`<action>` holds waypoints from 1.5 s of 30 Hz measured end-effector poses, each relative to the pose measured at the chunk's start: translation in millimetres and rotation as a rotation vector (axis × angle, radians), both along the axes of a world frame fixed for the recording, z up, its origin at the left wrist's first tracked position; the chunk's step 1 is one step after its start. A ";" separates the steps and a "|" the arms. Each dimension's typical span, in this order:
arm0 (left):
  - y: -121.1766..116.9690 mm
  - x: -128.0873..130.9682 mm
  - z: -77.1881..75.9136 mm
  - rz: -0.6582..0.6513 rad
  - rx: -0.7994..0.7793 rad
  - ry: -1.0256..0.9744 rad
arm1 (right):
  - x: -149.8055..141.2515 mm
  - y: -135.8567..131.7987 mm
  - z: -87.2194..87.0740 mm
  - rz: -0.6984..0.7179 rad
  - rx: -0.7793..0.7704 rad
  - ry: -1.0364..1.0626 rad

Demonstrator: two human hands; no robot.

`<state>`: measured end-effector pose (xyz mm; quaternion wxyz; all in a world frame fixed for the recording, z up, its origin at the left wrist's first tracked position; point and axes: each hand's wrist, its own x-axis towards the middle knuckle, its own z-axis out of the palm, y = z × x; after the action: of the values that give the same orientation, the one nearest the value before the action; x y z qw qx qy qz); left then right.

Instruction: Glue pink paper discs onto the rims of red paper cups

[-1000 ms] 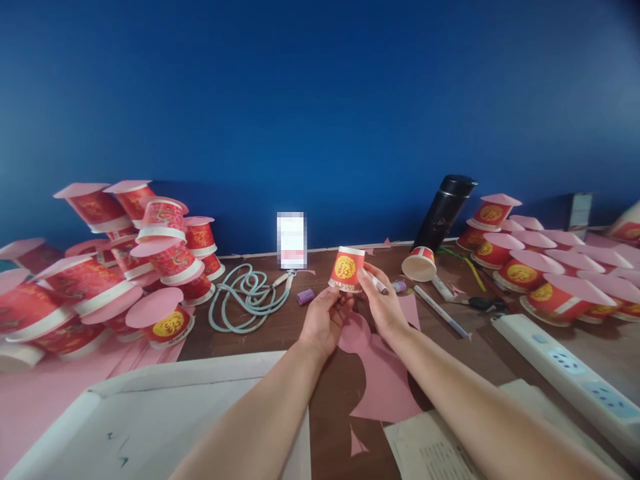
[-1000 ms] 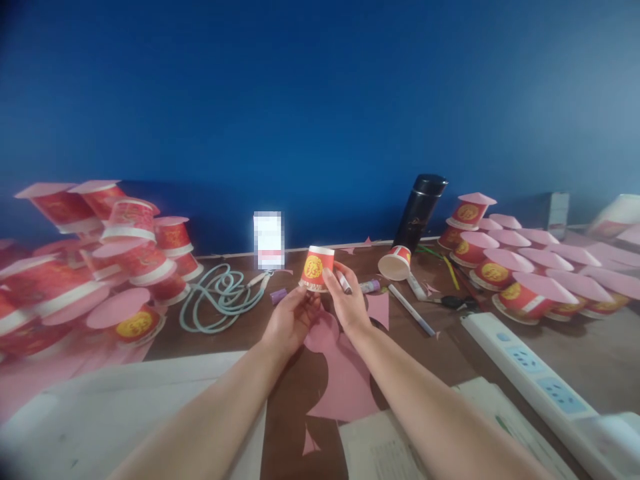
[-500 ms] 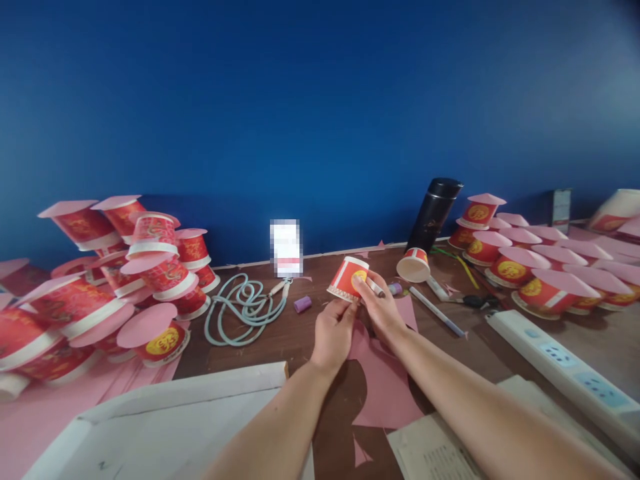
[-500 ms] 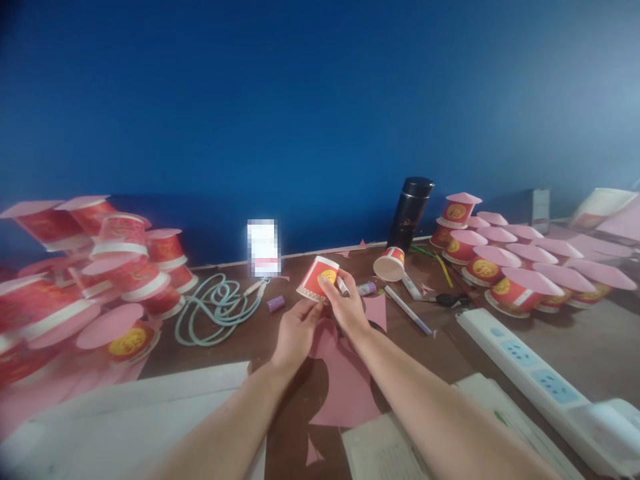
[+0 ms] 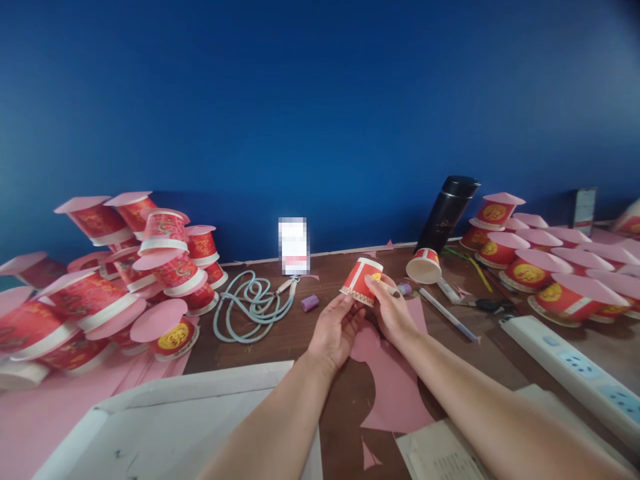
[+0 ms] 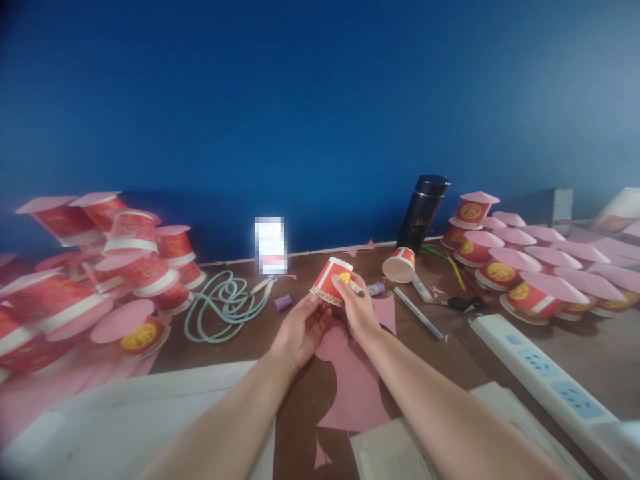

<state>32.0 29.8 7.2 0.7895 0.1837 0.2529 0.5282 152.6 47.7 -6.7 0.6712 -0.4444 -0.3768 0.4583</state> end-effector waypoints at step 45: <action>-8.7 6.2 10.7 -0.005 0.117 -0.056 | -15.9 -16.3 19.2 0.045 0.000 -0.104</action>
<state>38.2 21.1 17.9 0.7855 0.2154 0.1990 0.5450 136.8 31.4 12.5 0.6404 -0.4590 -0.4211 0.4494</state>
